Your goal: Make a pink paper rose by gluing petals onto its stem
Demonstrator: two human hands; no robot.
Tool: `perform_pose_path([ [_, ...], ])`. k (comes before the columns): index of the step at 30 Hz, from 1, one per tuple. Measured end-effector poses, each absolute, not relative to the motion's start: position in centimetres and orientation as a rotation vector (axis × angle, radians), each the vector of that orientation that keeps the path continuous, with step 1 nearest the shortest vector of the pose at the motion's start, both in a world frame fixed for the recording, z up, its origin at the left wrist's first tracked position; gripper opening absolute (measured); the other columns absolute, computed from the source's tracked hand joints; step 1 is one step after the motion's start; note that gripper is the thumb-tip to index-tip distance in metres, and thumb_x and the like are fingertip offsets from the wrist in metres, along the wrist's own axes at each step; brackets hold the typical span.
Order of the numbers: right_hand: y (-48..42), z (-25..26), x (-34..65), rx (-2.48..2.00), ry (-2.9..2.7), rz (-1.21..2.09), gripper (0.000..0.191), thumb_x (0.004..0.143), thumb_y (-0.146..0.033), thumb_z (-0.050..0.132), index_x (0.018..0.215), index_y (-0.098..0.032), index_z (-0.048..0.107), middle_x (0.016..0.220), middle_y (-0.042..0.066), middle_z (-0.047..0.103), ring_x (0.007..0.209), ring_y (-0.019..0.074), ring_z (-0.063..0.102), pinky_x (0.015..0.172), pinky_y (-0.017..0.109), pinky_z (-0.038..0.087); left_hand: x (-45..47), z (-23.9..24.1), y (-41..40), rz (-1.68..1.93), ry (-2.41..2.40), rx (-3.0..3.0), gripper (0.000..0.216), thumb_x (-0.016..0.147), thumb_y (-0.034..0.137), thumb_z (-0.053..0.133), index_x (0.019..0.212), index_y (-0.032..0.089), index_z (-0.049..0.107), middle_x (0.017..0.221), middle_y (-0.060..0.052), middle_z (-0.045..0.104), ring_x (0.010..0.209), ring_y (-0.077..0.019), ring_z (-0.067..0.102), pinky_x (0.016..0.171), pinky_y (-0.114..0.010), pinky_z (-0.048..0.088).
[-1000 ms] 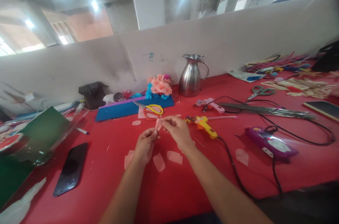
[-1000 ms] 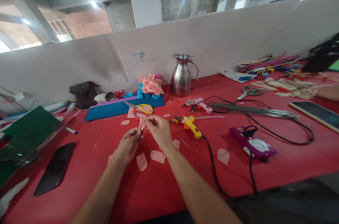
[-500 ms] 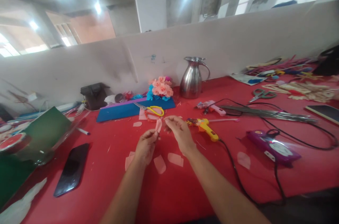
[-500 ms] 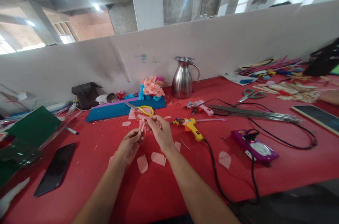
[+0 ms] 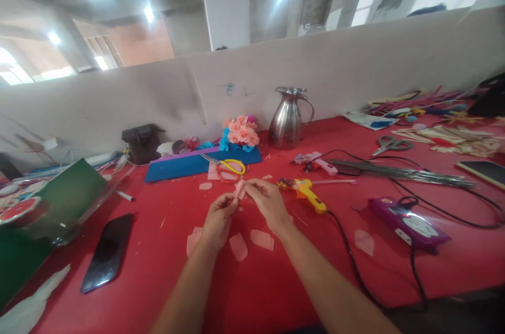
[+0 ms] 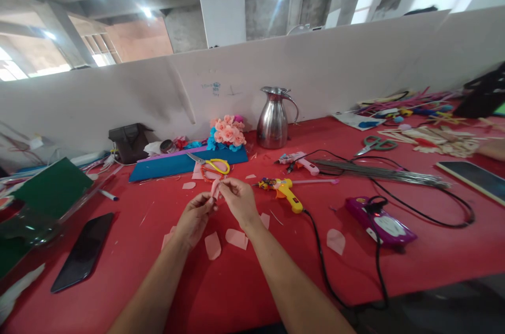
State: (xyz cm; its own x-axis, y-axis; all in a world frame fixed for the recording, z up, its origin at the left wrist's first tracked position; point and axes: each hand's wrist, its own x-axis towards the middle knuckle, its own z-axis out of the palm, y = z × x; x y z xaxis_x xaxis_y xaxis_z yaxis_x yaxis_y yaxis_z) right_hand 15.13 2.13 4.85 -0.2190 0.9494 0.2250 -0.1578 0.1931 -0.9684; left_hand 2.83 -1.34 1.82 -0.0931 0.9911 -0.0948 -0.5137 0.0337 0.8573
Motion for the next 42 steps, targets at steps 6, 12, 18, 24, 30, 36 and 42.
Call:
perform_pose_path([
  [6,2.1,4.9,15.1,-0.832,-1.355,1.272,0.015,0.076,-0.025,0.053,0.068,-0.018,0.063,0.062,-0.001,0.062,0.058,0.0114,0.054,0.057,0.022,0.041,2.7,1.7,-1.3,1.447,0.893,0.703,0.019,0.059,0.022,0.075,0.072,0.016,0.062,0.069,0.002,0.057,0.057,-0.0058,0.052,0.061,-0.019,0.037],
  [12,2.1,5.2,15.1,-0.861,-1.273,1.323,0.014,0.073,-0.026,0.053,0.07,-0.018,0.063,0.057,-0.002,0.058,0.055,0.0109,0.051,0.055,0.023,0.038,2.5,1.5,-1.2,1.44,0.868,0.657,0.021,0.059,0.021,0.075,0.073,0.016,0.061,0.066,0.003,0.057,0.055,-0.006,0.052,0.058,-0.02,0.037],
  [18,2.1,5.2,15.0,-0.926,-1.342,1.424,0.015,0.064,-0.017,0.052,0.07,-0.018,0.067,0.064,-0.001,0.062,0.062,0.0117,0.051,0.061,0.024,0.038,2.3,1.3,-1.1,1.434,0.796,0.605,0.02,0.059,0.019,0.075,0.074,0.015,0.061,0.066,0.003,0.057,0.056,-0.0058,0.053,0.057,-0.018,0.037],
  [24,1.8,5.5,14.9,-0.914,-1.382,1.489,0.011,0.063,-0.019,0.054,0.061,-0.016,0.065,0.061,-0.002,0.06,0.064,0.0121,0.05,0.066,0.026,0.038,2.1,1.2,-1.1,1.406,0.788,0.602,0.019,0.06,0.018,0.075,0.073,0.015,0.062,0.064,0.003,0.056,0.057,-0.0058,0.054,0.058,-0.018,0.038],
  [30,1.8,5.6,15.1,-0.897,-1.4,1.506,0.012,0.064,-0.022,0.056,0.059,-0.016,0.065,0.057,-0.002,0.059,0.061,0.0123,0.049,0.063,0.026,0.037,2.1,1.6,-1.2,1.387,0.804,0.611,0.018,0.059,0.018,0.075,0.071,0.014,0.062,0.064,0.002,0.057,0.056,-0.0062,0.054,0.058,-0.018,0.039],
  [36,2.0,5.3,15.1,-0.866,-1.408,1.534,0.011,0.064,-0.023,0.057,0.061,-0.016,0.066,0.062,-0.001,0.061,0.064,0.0132,0.05,0.067,0.028,0.038,2.2,1.9,-1.4,1.37,0.791,0.601,0.018,0.059,0.018,0.074,0.072,0.014,0.062,0.063,0.002,0.057,0.054,-0.0063,0.055,0.054,-0.018,0.038],
  [42,2.2,5.1,15.2,-0.858,-1.386,1.592,0.009,0.063,-0.024,0.062,0.066,-0.017,0.067,0.068,0.0,0.063,0.071,0.0146,0.054,0.073,0.029,0.039,2.2,2.2,-1.5,1.357,0.813,0.598,0.019,0.057,0.016,0.074,0.07,0.014,0.061,0.061,0.002,0.055,0.052,-0.0062,0.054,0.052,-0.017,0.038],
])
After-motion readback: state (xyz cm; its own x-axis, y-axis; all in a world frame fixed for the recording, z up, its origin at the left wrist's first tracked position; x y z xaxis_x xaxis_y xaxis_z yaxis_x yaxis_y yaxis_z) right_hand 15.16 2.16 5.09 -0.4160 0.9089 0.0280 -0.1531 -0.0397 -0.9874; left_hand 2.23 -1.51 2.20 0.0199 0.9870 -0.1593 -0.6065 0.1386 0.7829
